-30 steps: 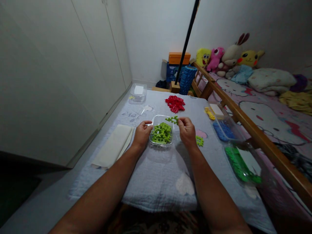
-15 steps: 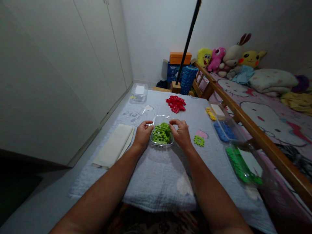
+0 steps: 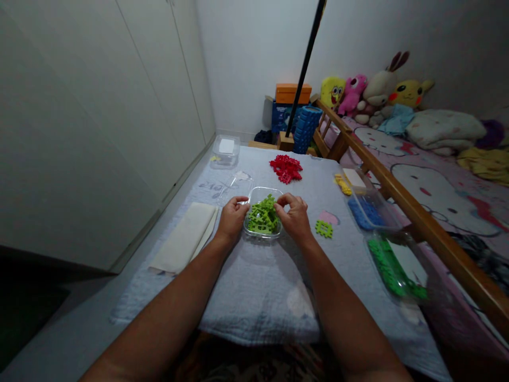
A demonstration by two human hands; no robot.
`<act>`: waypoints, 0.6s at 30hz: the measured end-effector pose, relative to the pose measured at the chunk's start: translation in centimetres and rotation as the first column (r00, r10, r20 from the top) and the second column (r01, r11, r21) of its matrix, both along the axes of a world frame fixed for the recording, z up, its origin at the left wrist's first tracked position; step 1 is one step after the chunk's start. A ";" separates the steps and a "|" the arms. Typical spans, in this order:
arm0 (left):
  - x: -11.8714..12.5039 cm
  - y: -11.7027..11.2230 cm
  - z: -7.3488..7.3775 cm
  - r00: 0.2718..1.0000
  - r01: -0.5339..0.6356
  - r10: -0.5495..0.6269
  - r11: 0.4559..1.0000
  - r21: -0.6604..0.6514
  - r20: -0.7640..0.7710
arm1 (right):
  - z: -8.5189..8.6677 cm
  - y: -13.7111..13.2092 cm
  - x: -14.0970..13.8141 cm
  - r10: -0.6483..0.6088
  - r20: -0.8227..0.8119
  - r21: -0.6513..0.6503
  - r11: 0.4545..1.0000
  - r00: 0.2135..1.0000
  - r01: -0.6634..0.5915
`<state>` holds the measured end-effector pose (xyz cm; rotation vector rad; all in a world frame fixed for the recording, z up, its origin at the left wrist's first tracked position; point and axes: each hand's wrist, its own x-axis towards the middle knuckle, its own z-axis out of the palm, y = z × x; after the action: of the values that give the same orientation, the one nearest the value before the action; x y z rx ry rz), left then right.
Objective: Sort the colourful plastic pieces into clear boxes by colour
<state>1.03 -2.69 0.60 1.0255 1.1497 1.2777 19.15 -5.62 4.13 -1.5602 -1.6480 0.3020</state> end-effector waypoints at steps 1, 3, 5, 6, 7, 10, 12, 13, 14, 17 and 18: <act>0.0 0.0 0.0 1.000 -0.003 0.003 1.000 0.001 -0.002 | 0.0 0.1 -0.1 -0.007 -0.011 0.002 1.000 1.000 0.007; 0.0 0.0 0.0 1.000 -0.002 0.002 1.000 -0.001 0.002 | -0.1 0.2 -0.4 -0.018 -0.025 0.000 1.000 1.000 0.018; 0.0 0.0 0.1 1.000 0.004 -0.004 1.000 -0.006 0.009 | -0.2 0.4 -0.5 -0.023 -0.028 -0.003 1.000 0.999 0.023; 0.0 0.0 0.1 1.000 0.005 -0.005 1.000 -0.008 0.012 | -0.3 0.4 -0.5 -0.019 -0.025 -0.005 1.000 0.999 0.019; 0.0 0.0 0.2 1.000 0.007 -0.007 1.000 -0.010 0.012 | -0.4 0.5 -0.5 -0.011 -0.020 -0.008 1.000 1.000 0.010; 0.0 -0.2 0.5 1.000 0.009 -0.008 1.000 -0.016 0.010 | -0.6 0.5 -0.4 0.029 0.007 -0.027 0.999 1.000 -0.028; 0.1 -0.3 0.7 1.000 0.010 -0.010 1.000 -0.022 0.015 | -0.6 0.5 -0.2 0.056 0.029 -0.042 0.998 0.998 -0.055; 0.1 -0.3 0.7 1.000 0.009 -0.009 1.000 -0.024 0.018 | -0.6 0.4 -0.1 0.072 0.039 -0.049 0.996 0.997 -0.070; 0.1 -0.3 0.8 1.000 0.006 -0.006 1.000 -0.026 0.022 | -0.6 0.4 -0.1 0.091 0.048 -0.055 0.995 0.995 -0.088; 0.1 -0.3 0.8 1.000 0.003 -0.002 1.000 -0.021 0.028 | -0.6 0.3 0.1 0.152 0.062 -0.062 0.987 0.986 -0.148; 0.1 -0.3 0.7 0.999 0.003 -0.003 1.000 -0.018 0.032 | -0.6 0.3 0.2 0.167 0.060 -0.059 0.985 0.984 -0.163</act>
<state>1.16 -3.00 1.34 0.9897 1.1334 1.2744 19.38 -5.34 3.52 -1.4884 -1.8376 0.3897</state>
